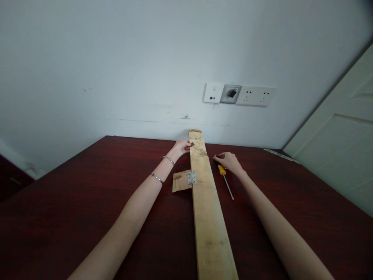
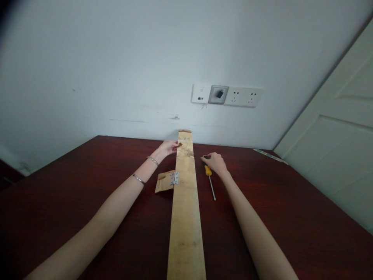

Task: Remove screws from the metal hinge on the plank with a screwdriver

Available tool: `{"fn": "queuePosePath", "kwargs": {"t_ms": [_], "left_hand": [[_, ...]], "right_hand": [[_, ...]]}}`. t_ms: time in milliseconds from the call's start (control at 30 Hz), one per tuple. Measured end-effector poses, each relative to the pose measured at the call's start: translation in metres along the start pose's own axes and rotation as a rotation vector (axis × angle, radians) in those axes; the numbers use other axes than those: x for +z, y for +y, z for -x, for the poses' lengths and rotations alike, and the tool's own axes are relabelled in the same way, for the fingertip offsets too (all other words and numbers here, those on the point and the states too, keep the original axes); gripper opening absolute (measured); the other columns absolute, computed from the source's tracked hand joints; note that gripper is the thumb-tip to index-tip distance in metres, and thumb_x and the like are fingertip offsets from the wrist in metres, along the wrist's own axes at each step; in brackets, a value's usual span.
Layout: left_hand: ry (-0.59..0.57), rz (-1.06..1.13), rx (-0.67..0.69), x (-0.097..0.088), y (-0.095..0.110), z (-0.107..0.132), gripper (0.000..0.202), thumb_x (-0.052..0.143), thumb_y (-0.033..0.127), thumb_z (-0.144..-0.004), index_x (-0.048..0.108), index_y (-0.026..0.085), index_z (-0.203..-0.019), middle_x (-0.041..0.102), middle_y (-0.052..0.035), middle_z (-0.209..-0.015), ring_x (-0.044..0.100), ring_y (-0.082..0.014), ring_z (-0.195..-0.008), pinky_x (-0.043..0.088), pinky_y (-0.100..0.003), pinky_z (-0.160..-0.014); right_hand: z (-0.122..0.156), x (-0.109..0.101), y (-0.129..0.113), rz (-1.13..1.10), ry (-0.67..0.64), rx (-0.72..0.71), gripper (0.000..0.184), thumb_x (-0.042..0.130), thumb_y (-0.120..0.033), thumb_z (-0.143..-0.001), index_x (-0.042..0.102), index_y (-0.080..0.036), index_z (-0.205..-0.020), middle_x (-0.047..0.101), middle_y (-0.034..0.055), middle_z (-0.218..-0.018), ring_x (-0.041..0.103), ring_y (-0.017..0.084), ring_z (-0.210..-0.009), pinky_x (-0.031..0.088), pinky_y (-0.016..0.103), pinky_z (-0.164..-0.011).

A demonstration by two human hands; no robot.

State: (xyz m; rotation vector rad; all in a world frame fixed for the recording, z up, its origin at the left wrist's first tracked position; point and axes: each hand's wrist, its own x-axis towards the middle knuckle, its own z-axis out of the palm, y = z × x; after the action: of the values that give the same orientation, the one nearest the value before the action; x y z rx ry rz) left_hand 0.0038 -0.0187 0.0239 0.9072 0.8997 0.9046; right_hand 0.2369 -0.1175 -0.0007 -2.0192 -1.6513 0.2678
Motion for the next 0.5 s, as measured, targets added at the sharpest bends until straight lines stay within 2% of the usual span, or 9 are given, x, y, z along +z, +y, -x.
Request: {"fn": "queuePosePath", "kwargs": {"t_ms": [267,367,467,500], "left_hand": [[-0.014,0.009,-0.004,-0.001,0.000,0.000,0.025,0.053,-0.008,-0.076,0.064,0.008,-0.092,0.065,-0.0051,-0.069,0.061,-0.0109,-0.064,0.050,-0.023,-0.068],[-0.019,0.016,0.002,-0.002,-0.001,0.000,0.024,0.053,-0.008,-0.075,0.064,0.008,-0.089,0.065,-0.0058,-0.071,0.061,-0.0110,-0.064,0.050,-0.023,-0.068],[-0.015,0.019,0.005,-0.003,-0.002,0.000,0.027,0.052,-0.008,-0.075,0.064,0.006,-0.094,0.065,-0.0062,-0.072,0.061,-0.0114,-0.065,0.051,-0.025,-0.071],[-0.015,0.018,0.004,-0.003,-0.002,0.000,0.029,0.051,-0.008,-0.075,0.064,0.006,-0.097,0.065,-0.0062,-0.072,0.061,-0.0114,-0.066,0.051,-0.025,-0.072]], "right_hand": [[0.002,0.000,-0.001,0.041,-0.033,0.002,0.050,0.062,-0.056,-0.078,0.075,-0.013,-0.101,0.076,0.0117,-0.081,0.072,0.022,-0.066,0.053,0.028,-0.061],[0.004,-0.009,-0.007,0.068,-0.004,-0.009,0.050,0.063,-0.053,-0.077,0.074,-0.011,-0.102,0.075,0.0159,-0.090,0.072,0.028,-0.083,0.054,0.032,-0.069],[0.010,-0.029,-0.024,0.091,0.075,-0.039,0.048,0.062,-0.048,-0.080,0.072,-0.009,-0.106,0.071,0.0206,-0.108,0.066,0.035,-0.104,0.051,0.038,-0.082],[0.014,-0.036,-0.031,0.089,0.096,-0.051,0.046,0.060,-0.046,-0.082,0.071,-0.010,-0.108,0.071,0.0193,-0.109,0.065,0.034,-0.105,0.051,0.038,-0.084]]}}
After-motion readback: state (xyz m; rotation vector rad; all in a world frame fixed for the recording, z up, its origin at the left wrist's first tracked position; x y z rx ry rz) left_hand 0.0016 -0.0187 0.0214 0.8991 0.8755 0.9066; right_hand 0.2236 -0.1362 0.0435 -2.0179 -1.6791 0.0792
